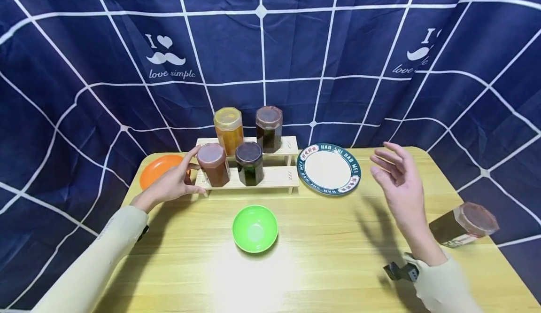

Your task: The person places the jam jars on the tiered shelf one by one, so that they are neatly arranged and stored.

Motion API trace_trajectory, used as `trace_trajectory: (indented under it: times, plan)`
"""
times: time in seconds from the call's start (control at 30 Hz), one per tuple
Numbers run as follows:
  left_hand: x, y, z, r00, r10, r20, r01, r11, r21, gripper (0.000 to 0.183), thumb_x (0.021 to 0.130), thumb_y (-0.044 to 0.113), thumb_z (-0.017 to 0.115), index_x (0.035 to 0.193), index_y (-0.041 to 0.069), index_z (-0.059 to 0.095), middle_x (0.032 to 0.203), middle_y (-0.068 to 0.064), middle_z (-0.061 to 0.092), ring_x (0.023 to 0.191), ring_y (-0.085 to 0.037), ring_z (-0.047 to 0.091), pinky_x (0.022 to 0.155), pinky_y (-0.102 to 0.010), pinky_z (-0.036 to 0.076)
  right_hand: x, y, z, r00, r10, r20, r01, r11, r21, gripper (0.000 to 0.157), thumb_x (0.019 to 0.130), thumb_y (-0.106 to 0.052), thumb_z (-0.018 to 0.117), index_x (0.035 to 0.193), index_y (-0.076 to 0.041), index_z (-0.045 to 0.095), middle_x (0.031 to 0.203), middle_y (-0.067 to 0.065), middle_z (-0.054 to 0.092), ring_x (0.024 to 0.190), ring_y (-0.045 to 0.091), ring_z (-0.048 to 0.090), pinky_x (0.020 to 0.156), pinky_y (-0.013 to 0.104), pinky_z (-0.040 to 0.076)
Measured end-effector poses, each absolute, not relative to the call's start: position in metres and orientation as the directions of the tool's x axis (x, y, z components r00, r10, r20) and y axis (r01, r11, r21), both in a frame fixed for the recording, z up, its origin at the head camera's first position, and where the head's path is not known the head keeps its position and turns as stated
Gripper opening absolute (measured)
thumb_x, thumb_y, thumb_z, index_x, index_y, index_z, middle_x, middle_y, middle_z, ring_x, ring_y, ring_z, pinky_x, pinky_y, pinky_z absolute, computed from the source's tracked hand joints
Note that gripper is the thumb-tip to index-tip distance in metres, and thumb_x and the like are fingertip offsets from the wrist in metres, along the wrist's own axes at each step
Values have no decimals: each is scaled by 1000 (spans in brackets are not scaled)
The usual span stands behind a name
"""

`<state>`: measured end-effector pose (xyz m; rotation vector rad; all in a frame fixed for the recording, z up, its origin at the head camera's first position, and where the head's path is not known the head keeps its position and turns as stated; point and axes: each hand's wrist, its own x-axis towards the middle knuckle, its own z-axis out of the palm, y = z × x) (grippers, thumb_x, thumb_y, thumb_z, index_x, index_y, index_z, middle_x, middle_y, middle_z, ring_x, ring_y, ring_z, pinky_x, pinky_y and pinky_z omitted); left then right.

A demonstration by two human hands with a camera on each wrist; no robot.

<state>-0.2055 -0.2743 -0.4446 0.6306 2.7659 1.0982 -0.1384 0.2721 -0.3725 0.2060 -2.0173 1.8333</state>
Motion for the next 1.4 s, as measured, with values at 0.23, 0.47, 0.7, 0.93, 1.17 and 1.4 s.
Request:
trace_trajectory:
  times: [0.23,0.47,0.7,0.93,1.17,1.4]
  plan:
    - [-207,-275,-444,-913,403,58,334,658,675,128,82,16,99,173,15,9,133,-27,71,71,-22,62,67,-35,51,-126,305,-367,-891,199,409,-391,121,-912,58,101,14,65,155,-4,54,137,11,68,123,18,68,100,19,51]
    - [-207,-272,-444,-914,400,70,341,662,667,129,82,18,100,173,14,9,131,-26,72,72,-22,61,66,-35,49,-112,338,-363,-855,270,442,-443,60,-894,60,98,22,62,153,1,55,132,15,71,117,18,73,97,19,53]
    - [-205,-273,-444,-915,397,68,336,660,672,129,83,13,99,174,14,8,132,-28,71,72,-24,62,66,-34,50,-96,365,-362,-828,350,439,-436,92,-895,61,96,23,63,152,1,56,128,14,73,113,16,75,93,17,54]
    - [-203,-276,-443,-900,428,75,355,623,697,124,87,8,95,175,11,8,132,-28,69,80,-24,66,74,-34,54,-84,386,-365,-788,474,393,-351,178,-919,63,95,18,69,152,-3,57,130,10,72,114,14,71,91,12,51]
    - [-204,-279,-442,-893,440,93,372,609,701,121,86,6,95,174,10,12,129,-25,68,88,-30,69,78,-41,57,-75,405,-375,-734,561,384,-166,400,-901,65,96,10,71,156,-11,56,138,-5,67,131,12,61,110,14,39]
    - [-204,-282,-442,-890,448,86,363,583,727,118,86,2,93,174,11,14,131,-29,70,79,-24,67,71,-32,56,-65,420,-385,-748,609,266,19,419,-908,80,93,4,75,161,-26,47,148,-10,54,145,10,46,114,12,31]
